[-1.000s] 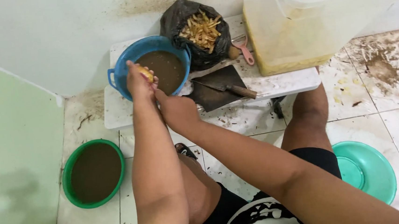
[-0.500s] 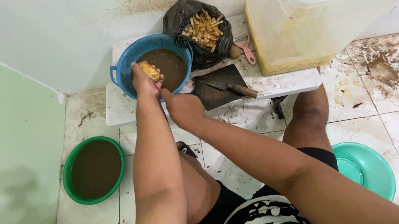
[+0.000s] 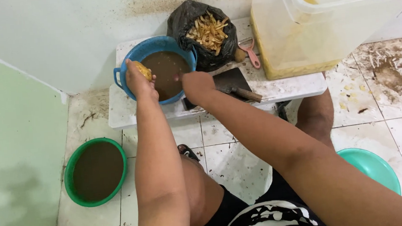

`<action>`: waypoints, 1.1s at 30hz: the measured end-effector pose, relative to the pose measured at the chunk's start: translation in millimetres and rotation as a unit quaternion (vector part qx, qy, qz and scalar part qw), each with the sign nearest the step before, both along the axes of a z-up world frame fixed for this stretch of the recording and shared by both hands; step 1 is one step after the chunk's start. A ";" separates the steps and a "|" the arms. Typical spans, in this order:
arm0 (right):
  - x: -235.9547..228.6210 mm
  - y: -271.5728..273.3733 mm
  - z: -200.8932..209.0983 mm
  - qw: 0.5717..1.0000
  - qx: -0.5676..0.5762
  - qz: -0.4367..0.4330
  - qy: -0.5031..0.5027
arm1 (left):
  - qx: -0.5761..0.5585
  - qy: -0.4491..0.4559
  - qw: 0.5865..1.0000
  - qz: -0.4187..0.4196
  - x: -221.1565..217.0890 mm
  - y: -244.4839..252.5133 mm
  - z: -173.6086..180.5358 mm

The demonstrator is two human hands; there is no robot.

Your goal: Peeling small fruits or vegetables using a handheld peeler over a bowl of water.

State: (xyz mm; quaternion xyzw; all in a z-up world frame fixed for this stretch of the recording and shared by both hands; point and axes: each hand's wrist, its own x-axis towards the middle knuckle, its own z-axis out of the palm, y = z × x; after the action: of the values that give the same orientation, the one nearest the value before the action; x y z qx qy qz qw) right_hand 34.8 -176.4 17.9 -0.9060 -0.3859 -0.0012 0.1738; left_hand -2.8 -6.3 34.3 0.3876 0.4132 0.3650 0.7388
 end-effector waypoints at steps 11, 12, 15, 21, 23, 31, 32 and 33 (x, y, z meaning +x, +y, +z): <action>-67.1 7.0 97.7 0.967 0.204 0.003 0.151 | 0.125 0.118 0.984 -0.048 -2.3 -23.0 5.4; -64.3 14.4 96.2 0.967 0.218 -0.001 0.133 | 0.140 0.129 0.978 -0.083 -17.0 -45.7 33.3; -76.8 12.6 114.1 0.982 0.161 -0.017 0.098 | 0.113 0.108 0.987 -0.040 6.7 1.5 -22.4; -103.5 -8.7 86.7 0.991 0.103 0.016 0.083 | 0.029 0.058 0.998 -0.003 29.6 33.6 -78.1; -90.8 5.9 70.2 0.993 0.096 0.005 0.072 | 0.059 0.067 0.996 -0.011 22.4 28.6 -73.2; -93.1 -0.2 93.8 0.975 0.135 -0.063 0.164 | 0.084 0.035 0.996 0.013 34.4 48.4 -69.3; -102.1 -5.1 89.4 0.971 0.141 -0.054 0.186 | 0.005 -0.008 0.999 0.031 41.0 62.1 -91.5; -111.4 -10.0 84.5 0.966 0.147 -0.044 0.209 | -0.075 -0.049 0.995 0.050 48.2 75.3 -114.5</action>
State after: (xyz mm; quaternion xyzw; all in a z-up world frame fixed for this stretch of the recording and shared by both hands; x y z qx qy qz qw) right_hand -76.6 -186.3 102.4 -0.8667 -0.2963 0.1234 0.3819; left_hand 45.4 69.0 -80.2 0.2917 0.4214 0.3879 0.7660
